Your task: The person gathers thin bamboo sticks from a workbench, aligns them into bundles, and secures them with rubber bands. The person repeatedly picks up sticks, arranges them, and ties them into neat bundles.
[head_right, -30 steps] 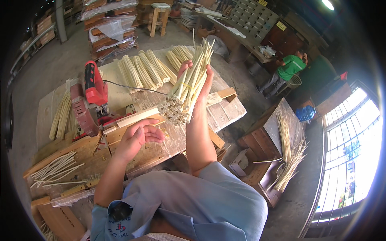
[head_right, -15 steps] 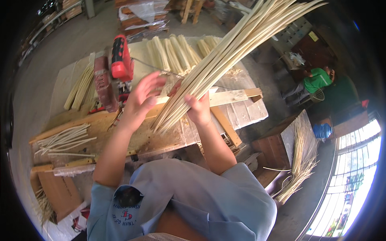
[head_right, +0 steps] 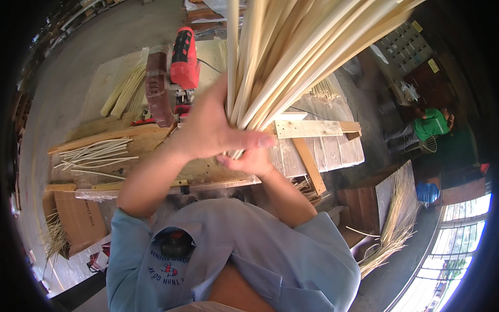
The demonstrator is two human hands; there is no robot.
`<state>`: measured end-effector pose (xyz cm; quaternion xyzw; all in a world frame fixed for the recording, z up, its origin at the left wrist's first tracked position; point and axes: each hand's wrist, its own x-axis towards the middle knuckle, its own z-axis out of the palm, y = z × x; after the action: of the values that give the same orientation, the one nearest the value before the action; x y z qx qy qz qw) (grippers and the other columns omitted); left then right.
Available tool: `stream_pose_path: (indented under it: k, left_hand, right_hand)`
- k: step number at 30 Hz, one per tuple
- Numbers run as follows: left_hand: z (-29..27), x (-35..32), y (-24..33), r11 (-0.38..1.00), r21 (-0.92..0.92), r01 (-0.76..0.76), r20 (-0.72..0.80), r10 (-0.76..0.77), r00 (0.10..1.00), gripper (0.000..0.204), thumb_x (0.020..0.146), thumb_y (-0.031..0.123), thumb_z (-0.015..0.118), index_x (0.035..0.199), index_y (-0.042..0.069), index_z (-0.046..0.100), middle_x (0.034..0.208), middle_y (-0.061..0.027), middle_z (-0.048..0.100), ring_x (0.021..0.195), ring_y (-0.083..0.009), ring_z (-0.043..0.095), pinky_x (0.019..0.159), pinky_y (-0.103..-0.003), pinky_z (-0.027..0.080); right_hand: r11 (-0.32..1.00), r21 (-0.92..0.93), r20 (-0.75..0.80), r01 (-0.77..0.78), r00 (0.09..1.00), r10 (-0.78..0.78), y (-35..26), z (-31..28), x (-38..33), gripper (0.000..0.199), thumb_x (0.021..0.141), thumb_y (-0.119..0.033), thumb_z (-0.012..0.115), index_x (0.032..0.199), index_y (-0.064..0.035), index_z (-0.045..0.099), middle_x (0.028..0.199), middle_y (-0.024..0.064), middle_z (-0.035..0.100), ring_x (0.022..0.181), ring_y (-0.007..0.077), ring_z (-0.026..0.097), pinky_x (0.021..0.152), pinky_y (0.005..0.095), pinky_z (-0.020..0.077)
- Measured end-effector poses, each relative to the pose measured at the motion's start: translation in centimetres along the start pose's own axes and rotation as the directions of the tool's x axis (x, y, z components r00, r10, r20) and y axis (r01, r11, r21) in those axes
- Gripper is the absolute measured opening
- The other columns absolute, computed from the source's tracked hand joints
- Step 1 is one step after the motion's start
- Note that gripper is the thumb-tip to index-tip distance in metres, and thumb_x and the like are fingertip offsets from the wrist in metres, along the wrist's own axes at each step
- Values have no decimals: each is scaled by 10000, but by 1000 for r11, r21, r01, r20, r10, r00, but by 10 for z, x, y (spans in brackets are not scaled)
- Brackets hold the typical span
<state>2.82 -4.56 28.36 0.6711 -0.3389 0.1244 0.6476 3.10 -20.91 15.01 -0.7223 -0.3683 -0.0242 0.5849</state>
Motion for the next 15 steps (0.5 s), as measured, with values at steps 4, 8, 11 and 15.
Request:
stream_pose_path:
  k: [4, 8, 11, 15]
  left_hand:
    - [13, -52, -61, 981, -145, 129, -51, -137, 989, 926, 724, 306, 922, 1459, -2, 450, 1273, -136, 641, 1165, -225, 626, 1024, -374, 475]
    - [8, -45, -41, 981, -101, 168, -18, -171, 985, 903, 716, 275, 914, 1443, -8, 459, 1247, -144, 644, 1134, -230, 634, 1005, -366, 482]
    - [8, -32, -23, 996, -39, 76, 29, -75, 997, 869, 702, 272, 910, 1407, -5, 483, 1223, -153, 653, 1107, -241, 645, 982, -373, 492]
    - [13, -55, -49, 986, -66, 151, 40, -148, 988, 838, 693, 260, 902, 1381, -3, 502, 1218, -162, 662, 1093, -249, 652, 986, -374, 490]
  right_hand:
    - [992, -64, -31, -105, 994, 103, 67, 27, -36, 439, 702, -200, 851, 1081, -20, 722, 1031, 122, 734, 976, 270, 706, 908, 382, 544]
    - [991, -79, 31, -104, 994, 107, 61, 29, -35, 417, 715, -201, 840, 1073, -29, 711, 1032, 125, 715, 977, 279, 693, 896, 395, 544]
    - [977, -88, 159, -195, 965, 207, 71, 15, -36, 418, 726, -192, 830, 1091, -37, 699, 1068, 126, 703, 1011, 285, 679, 919, 405, 533]
    - [983, -67, 104, -169, 979, 176, 86, 23, -40, 445, 739, -182, 817, 1140, -48, 677, 1111, 124, 688, 1044, 288, 665, 941, 408, 521]
